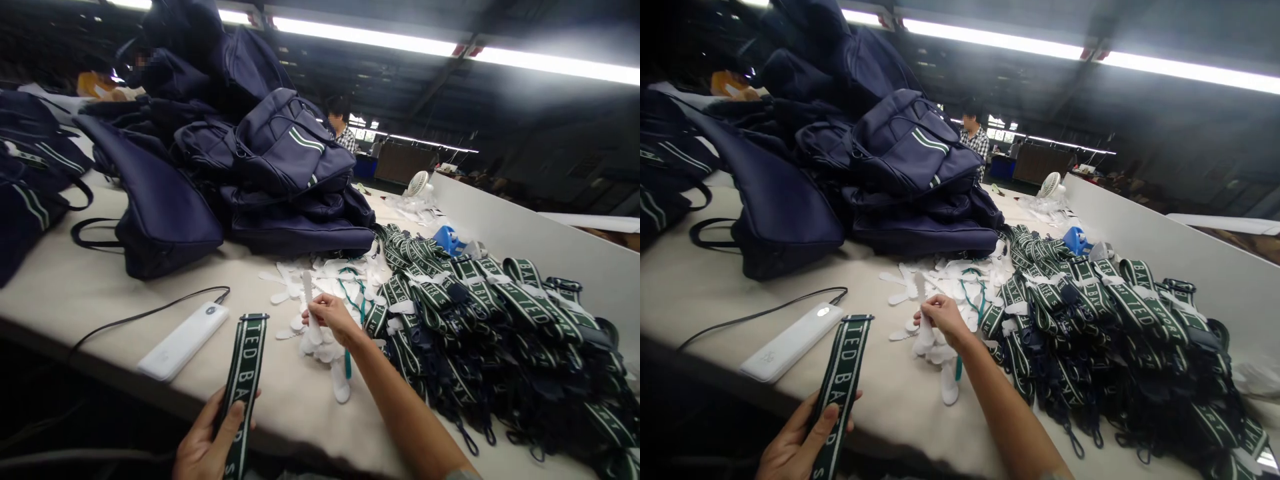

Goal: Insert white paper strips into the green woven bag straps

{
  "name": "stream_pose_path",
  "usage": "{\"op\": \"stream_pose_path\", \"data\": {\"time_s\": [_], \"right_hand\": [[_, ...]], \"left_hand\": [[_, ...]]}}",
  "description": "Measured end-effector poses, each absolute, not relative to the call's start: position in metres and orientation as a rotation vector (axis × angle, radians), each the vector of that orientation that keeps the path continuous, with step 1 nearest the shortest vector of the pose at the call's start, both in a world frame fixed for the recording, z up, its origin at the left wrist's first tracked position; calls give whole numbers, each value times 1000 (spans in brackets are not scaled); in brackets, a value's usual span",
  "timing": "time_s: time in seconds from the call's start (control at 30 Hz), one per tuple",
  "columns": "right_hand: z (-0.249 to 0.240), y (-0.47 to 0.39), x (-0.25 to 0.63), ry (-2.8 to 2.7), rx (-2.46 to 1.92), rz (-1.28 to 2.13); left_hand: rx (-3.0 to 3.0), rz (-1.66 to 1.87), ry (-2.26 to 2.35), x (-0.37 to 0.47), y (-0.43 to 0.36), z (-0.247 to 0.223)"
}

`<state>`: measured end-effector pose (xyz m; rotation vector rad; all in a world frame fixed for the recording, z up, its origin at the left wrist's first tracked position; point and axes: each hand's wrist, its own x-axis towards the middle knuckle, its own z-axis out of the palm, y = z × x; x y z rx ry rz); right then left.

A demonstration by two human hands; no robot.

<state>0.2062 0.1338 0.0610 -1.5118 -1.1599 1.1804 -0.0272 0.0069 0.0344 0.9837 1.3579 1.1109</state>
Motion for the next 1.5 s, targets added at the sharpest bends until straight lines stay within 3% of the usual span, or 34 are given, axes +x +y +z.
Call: {"op": "stream_pose_path", "data": {"time_s": [0.3,0.7,0.83,0.97,1.07,1.27,1.5], "right_hand": [[42,60,170,-1074,-1087,1649],[39,48,174,-762,-820,1754],[40,51,178,-896,-958,1586],[48,54,185,-1335,-1269,1022],[63,50,181,-1542,-1188,771],[64,38,165,-1458,-898,1402],[46,36,164,-1250,-914,1604]], "left_hand": [[1243,987,1129,-4,17,63],[1016,1092,1182,-8,18,54],[1039,1117,1205,-16,19,61],[1190,1155,1256,-25,16,68],[1334,1172,1224,-24,13,77],[1366,955,1107,-8,9,81],[966,877,1032,-7,16,52]]}}
